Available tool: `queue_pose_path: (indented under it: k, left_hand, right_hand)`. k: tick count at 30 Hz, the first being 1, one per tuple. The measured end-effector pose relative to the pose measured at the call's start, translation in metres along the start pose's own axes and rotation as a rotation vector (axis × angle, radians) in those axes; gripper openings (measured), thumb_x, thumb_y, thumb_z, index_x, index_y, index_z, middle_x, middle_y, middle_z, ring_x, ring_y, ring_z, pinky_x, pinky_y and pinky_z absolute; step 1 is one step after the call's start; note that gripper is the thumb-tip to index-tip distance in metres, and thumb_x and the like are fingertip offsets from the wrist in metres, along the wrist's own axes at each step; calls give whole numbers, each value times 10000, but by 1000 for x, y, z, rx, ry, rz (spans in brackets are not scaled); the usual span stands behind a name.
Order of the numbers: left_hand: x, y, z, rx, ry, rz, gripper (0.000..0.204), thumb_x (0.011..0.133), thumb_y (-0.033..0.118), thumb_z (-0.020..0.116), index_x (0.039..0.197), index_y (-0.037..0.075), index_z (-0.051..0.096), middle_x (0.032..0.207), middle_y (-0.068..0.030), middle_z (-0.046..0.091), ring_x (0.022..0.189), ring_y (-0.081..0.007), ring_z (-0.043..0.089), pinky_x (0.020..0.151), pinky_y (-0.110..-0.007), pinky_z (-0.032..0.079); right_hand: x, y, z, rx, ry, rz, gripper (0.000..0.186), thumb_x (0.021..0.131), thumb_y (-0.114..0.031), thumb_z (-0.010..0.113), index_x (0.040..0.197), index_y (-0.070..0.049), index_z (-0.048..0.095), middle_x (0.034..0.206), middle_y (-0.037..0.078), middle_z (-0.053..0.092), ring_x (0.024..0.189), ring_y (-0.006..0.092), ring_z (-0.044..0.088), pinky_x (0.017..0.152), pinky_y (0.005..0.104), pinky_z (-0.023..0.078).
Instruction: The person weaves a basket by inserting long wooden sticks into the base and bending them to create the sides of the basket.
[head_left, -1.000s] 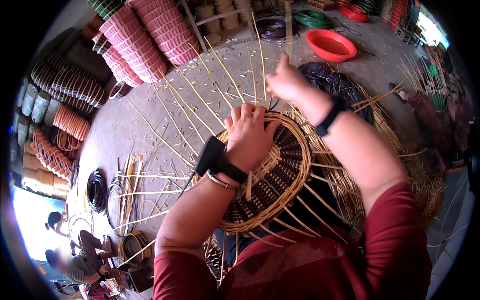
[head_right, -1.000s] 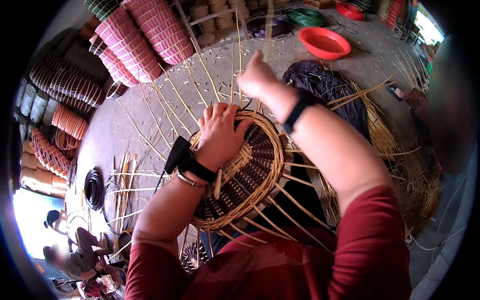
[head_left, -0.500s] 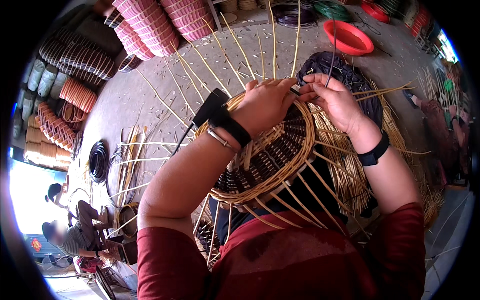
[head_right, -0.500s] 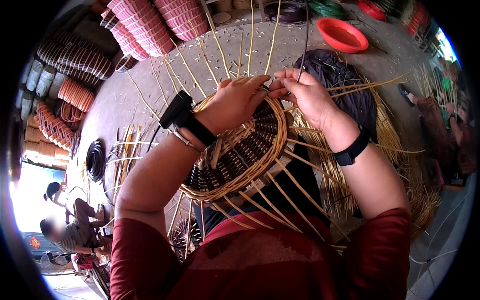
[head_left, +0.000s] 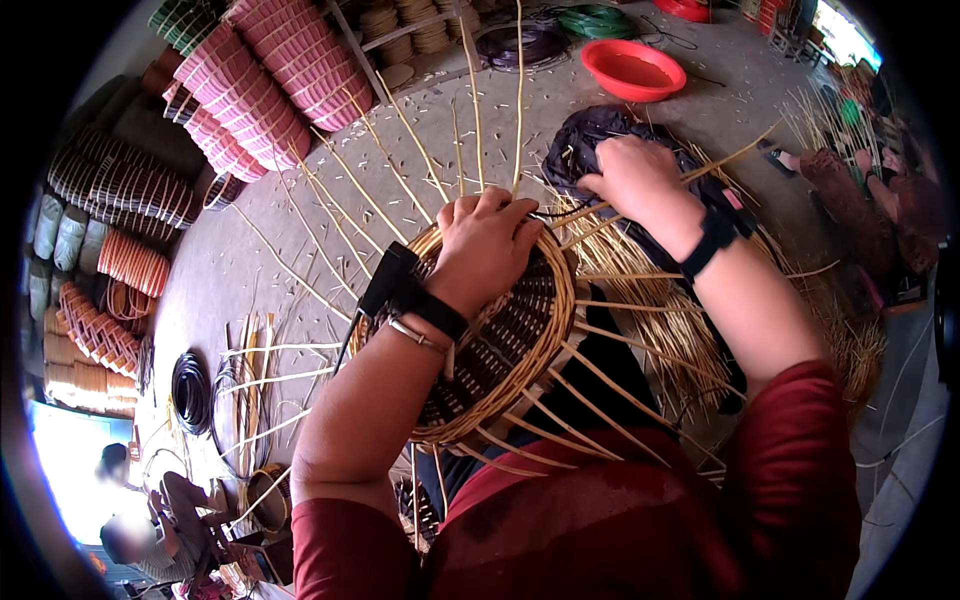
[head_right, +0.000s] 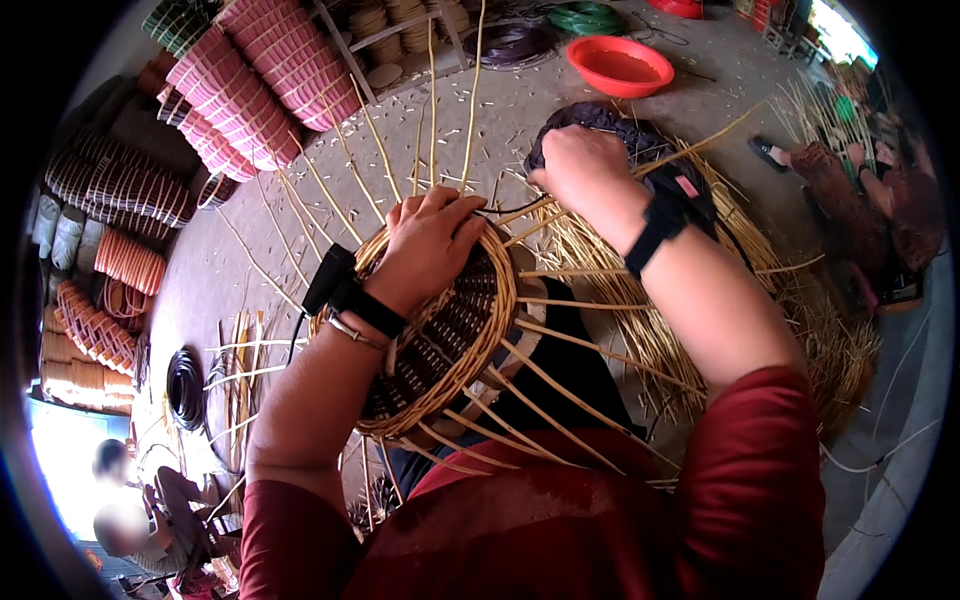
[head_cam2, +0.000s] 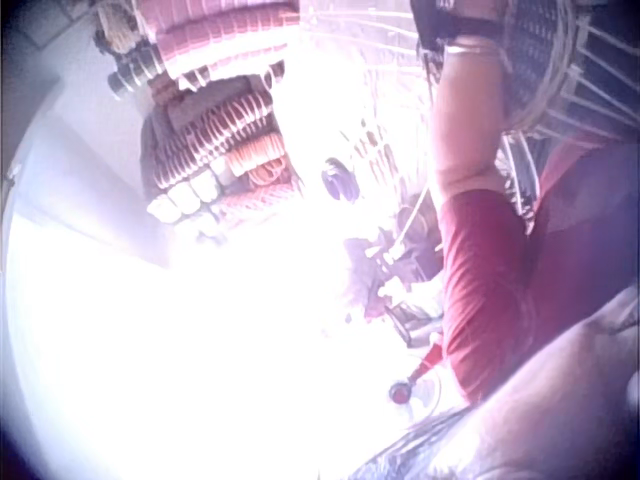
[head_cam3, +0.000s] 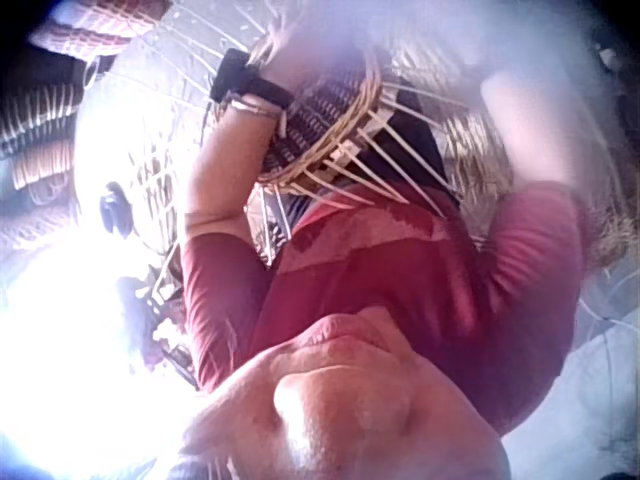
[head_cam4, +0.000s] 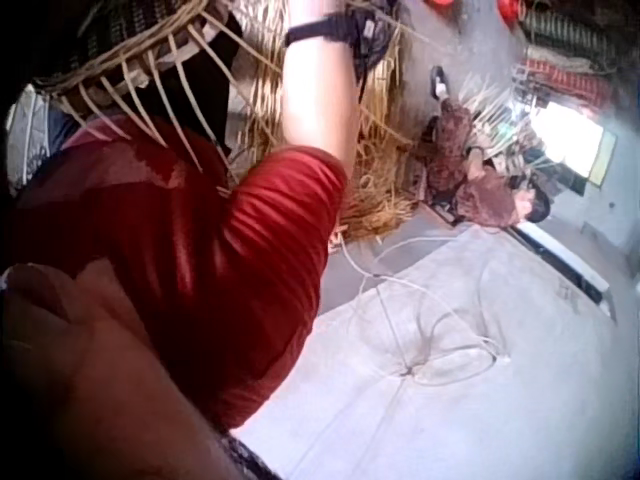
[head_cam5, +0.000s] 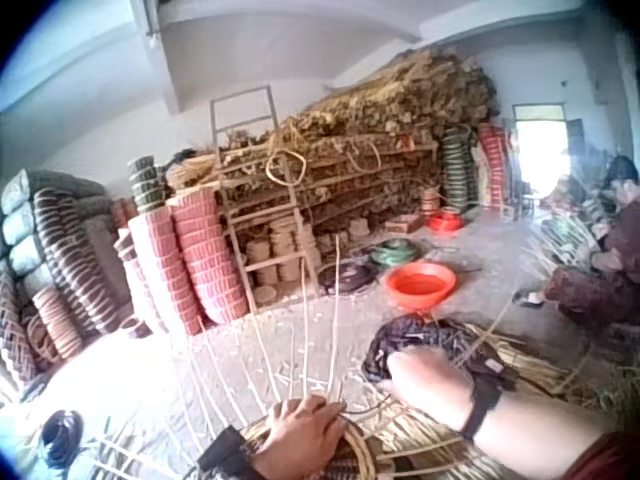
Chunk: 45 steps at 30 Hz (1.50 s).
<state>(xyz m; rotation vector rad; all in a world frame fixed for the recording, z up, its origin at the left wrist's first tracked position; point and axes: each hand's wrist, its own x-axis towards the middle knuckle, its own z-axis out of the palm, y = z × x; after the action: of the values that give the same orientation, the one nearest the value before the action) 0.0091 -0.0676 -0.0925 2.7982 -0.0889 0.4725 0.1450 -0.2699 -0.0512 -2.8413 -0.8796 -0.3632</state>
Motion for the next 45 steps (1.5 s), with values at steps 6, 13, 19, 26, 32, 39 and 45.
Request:
queue_pose_path:
  k: [6,13,19,26,32,39,45]
  left_hand:
    - [1,1,-8,-58,-45,31,364,1074,398,616,1348,193,737,1305,-102,676,1247,-363,595,1122,-517,376]
    - [10,0,-17,-66,-160,-11,364,1065,413,636,1325,182,745,1304,-98,689,1275,-337,625,1104,-524,387]
    - [16,2,-26,-106,-277,-69,436,1047,488,648,1316,163,759,1319,-114,696,1327,-347,609,1160,-546,354]
    - [41,11,-11,196,23,91,765,984,764,560,1289,98,779,1405,-194,654,1475,-385,481,1291,-605,200]
    - [46,5,9,127,-262,123,601,1029,626,550,1046,96,833,999,-162,773,1049,-334,726,1209,-592,331]
    - [53,32,1,303,-290,280,530,1041,478,514,843,86,812,811,-148,754,846,-384,740,1159,-554,398]
    - [45,17,-5,264,-492,261,404,1075,403,540,1243,103,752,1273,-252,725,1192,-393,688,1180,-498,422]
  right_hand:
    - [-41,3,9,503,68,-326,212,962,-245,744,947,-40,792,929,187,761,889,406,737,778,480,589]
    - [-54,8,12,442,-1,-256,238,987,-244,657,1047,-64,801,1047,177,778,983,385,742,855,488,590]
    - [-16,20,30,458,-561,-228,424,1028,-271,467,1260,-54,748,1394,241,682,1323,396,628,1114,465,484]
    - [-54,1,-5,53,9,-403,199,972,-237,655,1034,-106,791,1066,100,725,1103,303,673,976,460,495]
    - [-95,-22,-17,-20,-120,-327,299,839,-74,654,1133,-34,691,887,111,713,834,322,745,743,444,585]
    - [-114,-46,-30,-114,-56,-408,228,851,-125,658,1035,3,702,815,110,768,706,263,782,635,390,613]
    - [-120,-41,-27,-39,-103,-344,415,848,-98,662,1251,2,649,814,113,742,714,306,761,670,428,601]
